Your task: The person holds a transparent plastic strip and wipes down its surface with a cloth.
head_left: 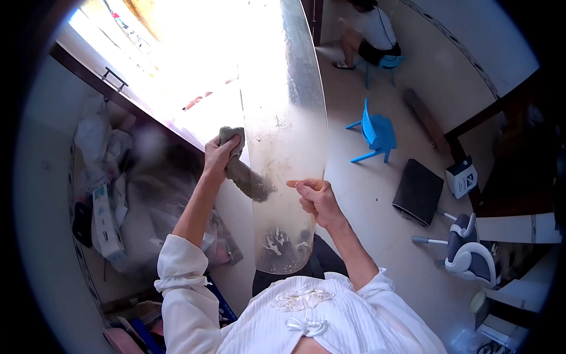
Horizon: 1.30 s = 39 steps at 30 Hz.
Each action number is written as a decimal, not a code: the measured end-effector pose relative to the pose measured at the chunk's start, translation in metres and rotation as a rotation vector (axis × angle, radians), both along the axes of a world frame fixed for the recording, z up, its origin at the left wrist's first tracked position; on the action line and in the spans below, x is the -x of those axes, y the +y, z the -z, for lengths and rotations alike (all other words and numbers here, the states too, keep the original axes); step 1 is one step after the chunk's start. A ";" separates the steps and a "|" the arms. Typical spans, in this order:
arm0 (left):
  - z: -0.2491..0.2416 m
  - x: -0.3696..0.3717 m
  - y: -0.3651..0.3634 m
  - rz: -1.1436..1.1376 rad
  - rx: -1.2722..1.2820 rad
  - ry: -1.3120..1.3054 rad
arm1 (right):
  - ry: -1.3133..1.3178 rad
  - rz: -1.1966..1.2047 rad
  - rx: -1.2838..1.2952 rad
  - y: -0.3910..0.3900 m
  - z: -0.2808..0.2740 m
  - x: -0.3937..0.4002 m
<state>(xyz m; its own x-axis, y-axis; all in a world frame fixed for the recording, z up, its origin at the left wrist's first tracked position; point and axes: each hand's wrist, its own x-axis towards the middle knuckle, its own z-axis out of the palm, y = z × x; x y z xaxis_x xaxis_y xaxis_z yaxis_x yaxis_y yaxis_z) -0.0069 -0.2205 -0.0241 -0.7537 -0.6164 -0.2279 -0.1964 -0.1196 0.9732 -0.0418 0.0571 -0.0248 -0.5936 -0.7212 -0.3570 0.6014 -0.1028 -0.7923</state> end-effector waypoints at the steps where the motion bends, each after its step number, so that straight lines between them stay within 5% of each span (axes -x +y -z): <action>1: -0.003 0.001 -0.003 -0.004 -0.156 0.032 | -0.041 -0.012 0.032 -0.001 -0.003 -0.002; 7: 0.020 0.017 -0.007 0.208 -0.807 0.118 | -0.174 -0.003 0.208 -0.002 -0.002 -0.014; 13: -0.020 0.024 0.057 0.595 -1.096 0.109 | -0.109 0.185 0.038 -0.015 0.005 -0.030; 15: -0.001 0.023 0.040 1.180 0.317 0.702 | -0.018 0.256 -0.037 -0.011 0.004 -0.029; 16: 0.007 0.014 0.034 1.173 0.306 0.700 | 0.056 0.318 -0.041 -0.012 0.005 -0.030; 18: 0.019 -0.013 0.026 0.992 -0.786 -0.001 | 0.110 0.374 -0.066 -0.013 0.003 -0.034; 23: 0.039 -0.048 -0.026 0.637 -0.751 -0.102 | 0.021 0.401 -0.064 -0.028 0.005 -0.026; 27: 0.017 -0.055 -0.061 0.269 -0.361 -0.007 | 0.035 0.290 -0.095 -0.060 -0.005 -0.029; 29: 0.001 -0.062 -0.069 0.261 -0.224 -0.035 | 0.031 0.173 -0.144 -0.074 -0.001 -0.033; 33: -0.028 -0.067 -0.040 0.408 0.497 0.214 | -0.035 0.023 -0.071 -0.104 0.007 -0.046; 35: -0.023 -0.058 -0.011 0.277 0.804 0.311 | -0.184 0.023 -0.010 -0.115 0.003 -0.051; 39: 0.004 -0.062 0.012 0.325 0.826 0.306 | -0.259 0.142 -0.054 -0.120 0.024 -0.052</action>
<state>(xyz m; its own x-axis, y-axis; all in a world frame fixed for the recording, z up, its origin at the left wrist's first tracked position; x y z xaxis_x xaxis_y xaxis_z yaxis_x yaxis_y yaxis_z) 0.0550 -0.2085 -0.0282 -0.8719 -0.2433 0.4250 0.1797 0.6483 0.7399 0.0099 -0.0625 -0.0485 -0.5714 -0.6137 -0.5449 0.7667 -0.1624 -0.6211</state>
